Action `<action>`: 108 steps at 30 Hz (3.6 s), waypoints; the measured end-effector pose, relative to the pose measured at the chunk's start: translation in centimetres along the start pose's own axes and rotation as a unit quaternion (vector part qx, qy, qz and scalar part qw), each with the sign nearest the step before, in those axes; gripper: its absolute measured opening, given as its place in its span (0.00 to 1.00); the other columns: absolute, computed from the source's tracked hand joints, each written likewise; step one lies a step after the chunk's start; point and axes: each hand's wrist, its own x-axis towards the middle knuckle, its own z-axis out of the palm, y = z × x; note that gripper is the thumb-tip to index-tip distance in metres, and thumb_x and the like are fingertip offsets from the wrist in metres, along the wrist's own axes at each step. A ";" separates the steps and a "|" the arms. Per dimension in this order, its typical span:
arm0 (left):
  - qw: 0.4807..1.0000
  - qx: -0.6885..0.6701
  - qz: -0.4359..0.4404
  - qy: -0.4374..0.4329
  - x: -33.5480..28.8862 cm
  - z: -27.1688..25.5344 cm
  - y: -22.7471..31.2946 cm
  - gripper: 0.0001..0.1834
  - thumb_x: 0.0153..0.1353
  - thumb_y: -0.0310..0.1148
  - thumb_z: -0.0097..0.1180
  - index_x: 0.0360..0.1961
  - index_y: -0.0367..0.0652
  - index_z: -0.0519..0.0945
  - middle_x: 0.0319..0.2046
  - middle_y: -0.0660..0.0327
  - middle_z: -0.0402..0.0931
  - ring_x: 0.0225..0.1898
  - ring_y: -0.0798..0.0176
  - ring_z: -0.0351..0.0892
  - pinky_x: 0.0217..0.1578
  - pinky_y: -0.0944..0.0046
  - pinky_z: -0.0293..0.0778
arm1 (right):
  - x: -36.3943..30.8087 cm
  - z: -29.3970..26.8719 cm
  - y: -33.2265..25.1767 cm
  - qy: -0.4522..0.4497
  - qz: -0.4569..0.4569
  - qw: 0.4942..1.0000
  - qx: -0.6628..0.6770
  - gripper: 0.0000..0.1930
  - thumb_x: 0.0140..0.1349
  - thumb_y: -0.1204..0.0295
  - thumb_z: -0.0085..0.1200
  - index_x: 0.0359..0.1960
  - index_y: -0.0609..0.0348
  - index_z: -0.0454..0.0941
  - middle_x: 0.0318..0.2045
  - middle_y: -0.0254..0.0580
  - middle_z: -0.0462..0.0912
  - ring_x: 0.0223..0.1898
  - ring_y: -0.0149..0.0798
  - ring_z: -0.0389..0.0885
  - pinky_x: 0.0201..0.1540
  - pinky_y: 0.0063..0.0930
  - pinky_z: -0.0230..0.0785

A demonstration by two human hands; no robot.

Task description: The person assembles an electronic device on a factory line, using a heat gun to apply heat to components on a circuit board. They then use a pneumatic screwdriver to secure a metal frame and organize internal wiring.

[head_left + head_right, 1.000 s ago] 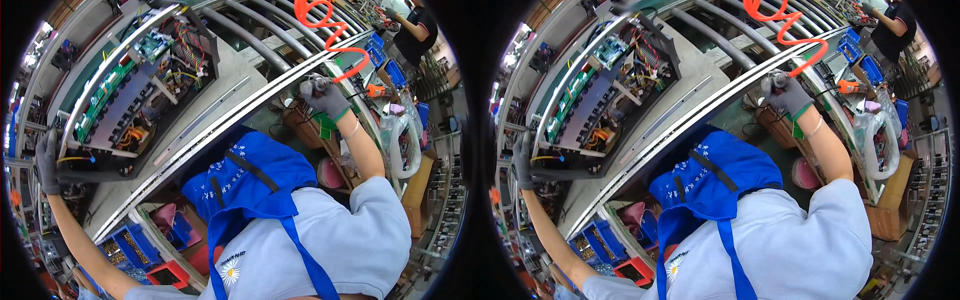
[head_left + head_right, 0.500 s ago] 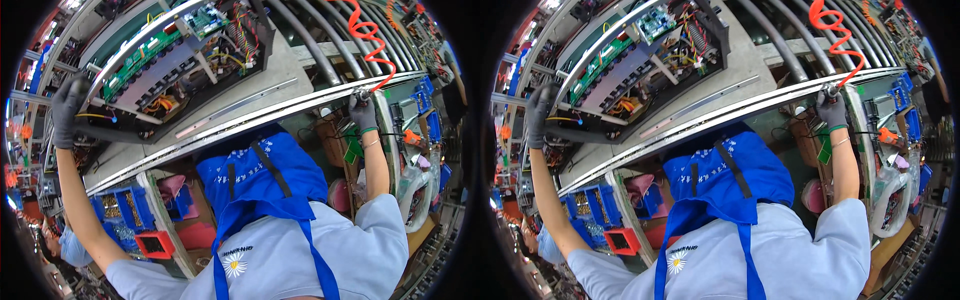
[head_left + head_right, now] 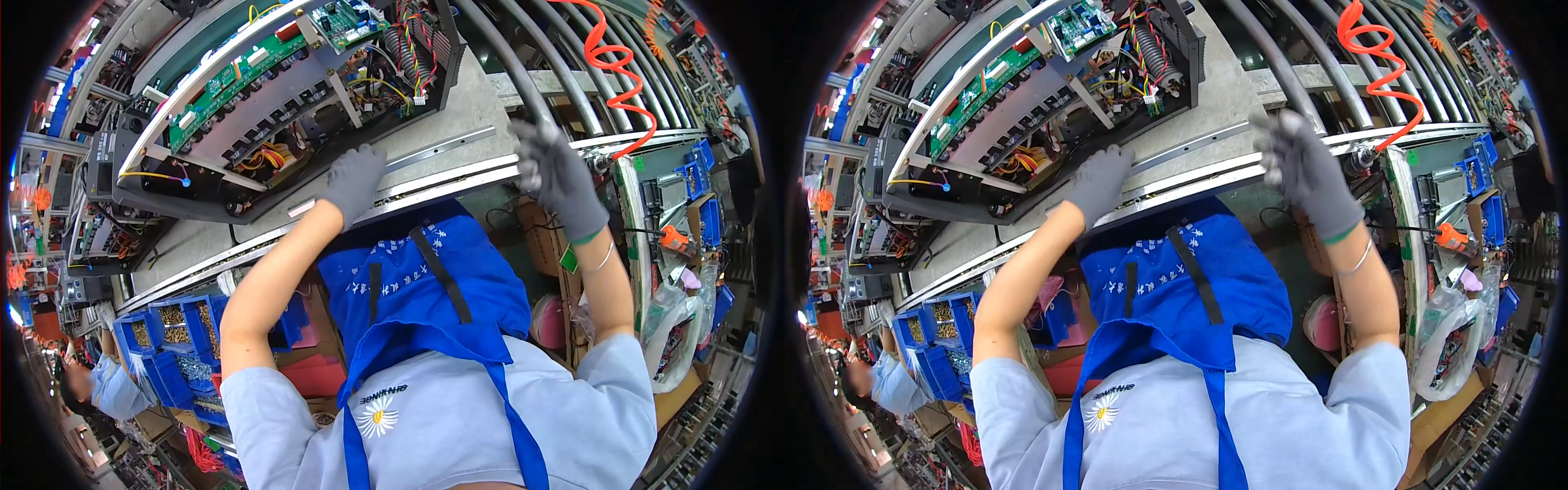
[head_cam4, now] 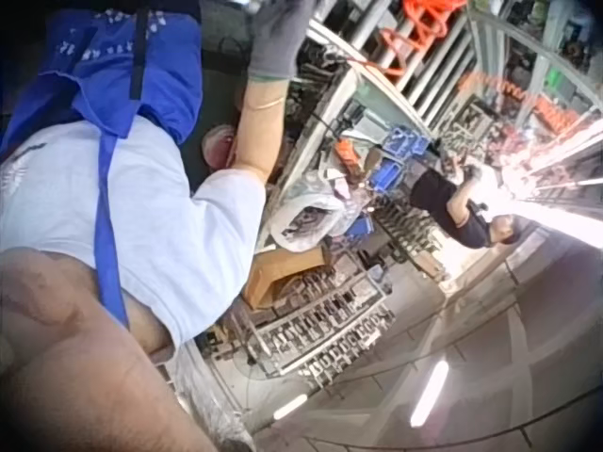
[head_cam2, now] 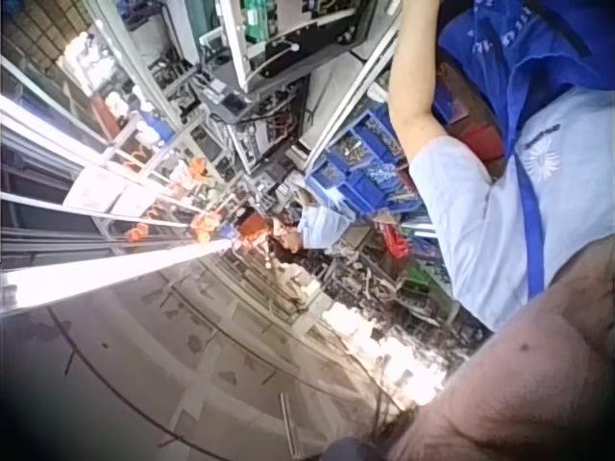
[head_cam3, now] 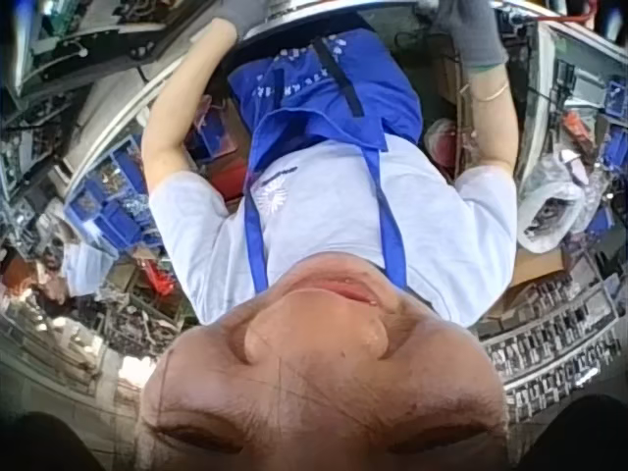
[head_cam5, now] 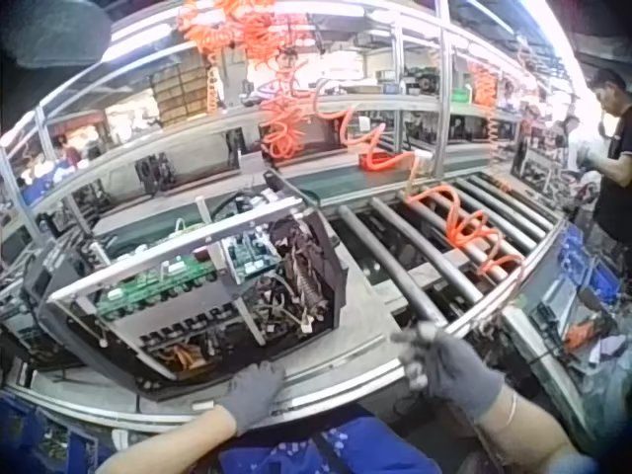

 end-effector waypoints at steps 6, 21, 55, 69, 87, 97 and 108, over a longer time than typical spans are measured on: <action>0.999 0.043 0.009 -0.004 1.0 -1.0 0.2 0.17 0.42 0.29 0.62 0.37 0.42 0.78 0.37 0.50 0.79 0.41 0.49 0.81 0.39 0.52 0.77 | 5.3 6.3 -10.5 -0.279 -0.133 0.950 -0.043 0.25 0.66 0.54 0.50 0.55 0.61 0.73 0.39 0.34 0.81 0.35 0.27 0.78 0.35 0.21 0.72; 0.712 -0.546 -0.260 0.357 -14.1 -14.6 -0.1 0.11 0.64 0.34 0.54 0.40 0.36 0.81 0.23 0.65 0.77 0.19 0.77 0.71 0.21 0.74 0.65 | 27.3 16.6 -18.0 -0.156 -0.297 0.917 -0.215 0.24 0.61 0.48 0.56 0.49 0.54 0.78 0.42 0.34 0.80 0.42 0.32 0.78 0.53 0.28 0.67; 0.705 -0.485 -0.213 0.472 -4.4 -16.2 -11.6 0.18 0.64 0.44 0.55 0.37 0.36 0.78 0.23 0.61 0.77 0.18 0.73 0.71 0.17 0.71 0.65 | 3.6 13.3 -5.8 -0.031 -0.436 0.837 -0.329 0.24 0.63 0.65 0.52 0.58 0.63 0.67 0.50 0.40 0.73 0.49 0.29 0.70 0.57 0.26 0.61; 0.487 -0.739 -0.122 0.448 -11.3 -7.1 5.9 0.37 0.57 0.38 0.67 0.62 0.32 0.62 0.37 0.62 0.73 0.31 0.73 0.74 0.29 0.74 0.70 | 5.3 8.5 0.8 -0.066 -0.402 0.880 -0.243 0.31 0.63 0.51 0.56 0.57 0.65 0.72 0.49 0.35 0.78 0.51 0.28 0.72 0.55 0.26 0.62; 0.524 -0.624 -0.208 0.541 -5.9 -8.3 3.2 0.26 0.61 0.30 0.58 0.58 0.31 0.69 0.31 0.66 0.72 0.31 0.75 0.70 0.33 0.73 0.70 | 9.0 10.0 1.8 0.048 -0.363 0.905 -0.216 0.16 0.58 0.61 0.63 0.38 0.60 0.77 0.31 0.30 0.78 0.34 0.24 0.72 0.38 0.19 0.65; 0.495 -0.504 -0.358 0.611 -12.7 -7.0 -12.2 0.19 0.64 0.39 0.59 0.48 0.35 0.74 0.25 0.68 0.70 0.21 0.75 0.62 0.20 0.73 0.59 | 6.3 26.5 13.9 -0.049 -0.353 0.882 -0.308 0.33 0.51 0.60 0.64 0.53 0.65 0.65 0.42 0.54 0.76 0.45 0.48 0.77 0.49 0.40 0.69; 0.568 -0.444 -0.362 0.590 -14.0 -4.4 -4.0 0.44 0.52 0.36 0.71 0.64 0.31 0.58 0.54 0.52 0.62 0.52 0.59 0.64 0.55 0.60 0.66 | 19.2 22.7 3.6 -0.020 -0.609 0.692 -0.387 0.19 0.55 0.70 0.57 0.49 0.59 0.75 0.43 0.47 0.80 0.44 0.47 0.79 0.48 0.37 0.73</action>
